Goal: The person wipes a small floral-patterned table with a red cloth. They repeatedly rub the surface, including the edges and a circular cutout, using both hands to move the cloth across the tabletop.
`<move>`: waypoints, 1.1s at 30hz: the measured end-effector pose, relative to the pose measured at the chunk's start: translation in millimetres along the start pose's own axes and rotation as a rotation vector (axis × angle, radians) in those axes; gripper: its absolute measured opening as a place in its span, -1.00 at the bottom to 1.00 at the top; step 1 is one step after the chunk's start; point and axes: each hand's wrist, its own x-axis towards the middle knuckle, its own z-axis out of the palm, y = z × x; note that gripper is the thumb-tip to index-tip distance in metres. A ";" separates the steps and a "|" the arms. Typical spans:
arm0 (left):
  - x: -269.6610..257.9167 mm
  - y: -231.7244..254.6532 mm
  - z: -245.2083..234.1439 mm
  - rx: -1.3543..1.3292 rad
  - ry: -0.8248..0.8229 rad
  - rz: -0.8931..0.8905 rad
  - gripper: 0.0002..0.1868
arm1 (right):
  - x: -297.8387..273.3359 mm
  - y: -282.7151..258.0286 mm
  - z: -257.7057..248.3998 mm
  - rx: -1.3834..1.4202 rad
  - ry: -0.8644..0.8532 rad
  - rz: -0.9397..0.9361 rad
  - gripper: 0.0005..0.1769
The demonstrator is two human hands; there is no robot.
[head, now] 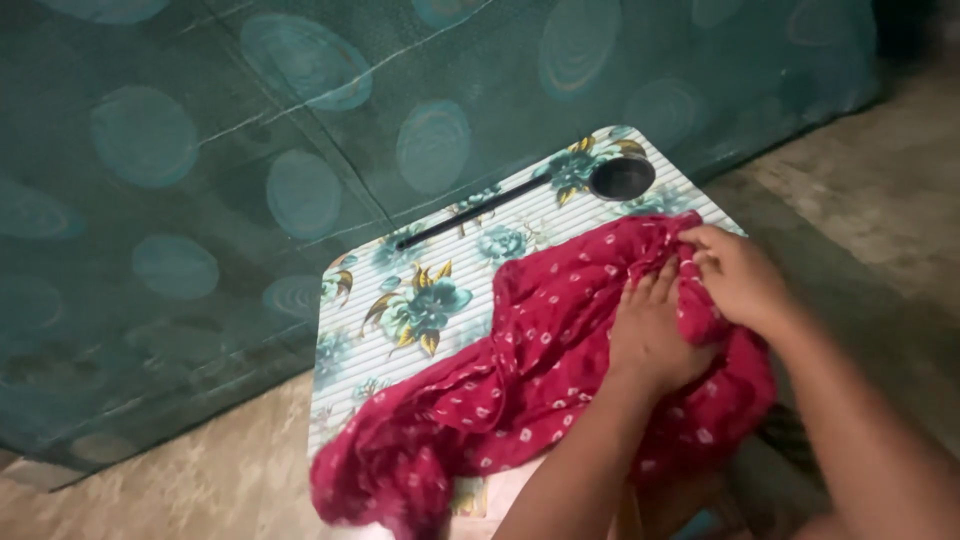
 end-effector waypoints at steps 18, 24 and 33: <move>-139.9 -238.5 -119.8 0.090 0.474 -0.570 -0.50 | -10.2 -66.9 -12.8 -0.362 -0.126 0.210 -0.60; -119.7 -130.2 -134.7 -0.075 0.234 -0.762 -0.64 | -16.1 -77.9 -1.1 -0.252 -0.092 0.044 -0.43; -43.1 4.2 -50.9 -0.638 0.380 -0.431 -0.58 | -30.6 -98.4 -10.8 0.347 -0.404 0.071 -0.01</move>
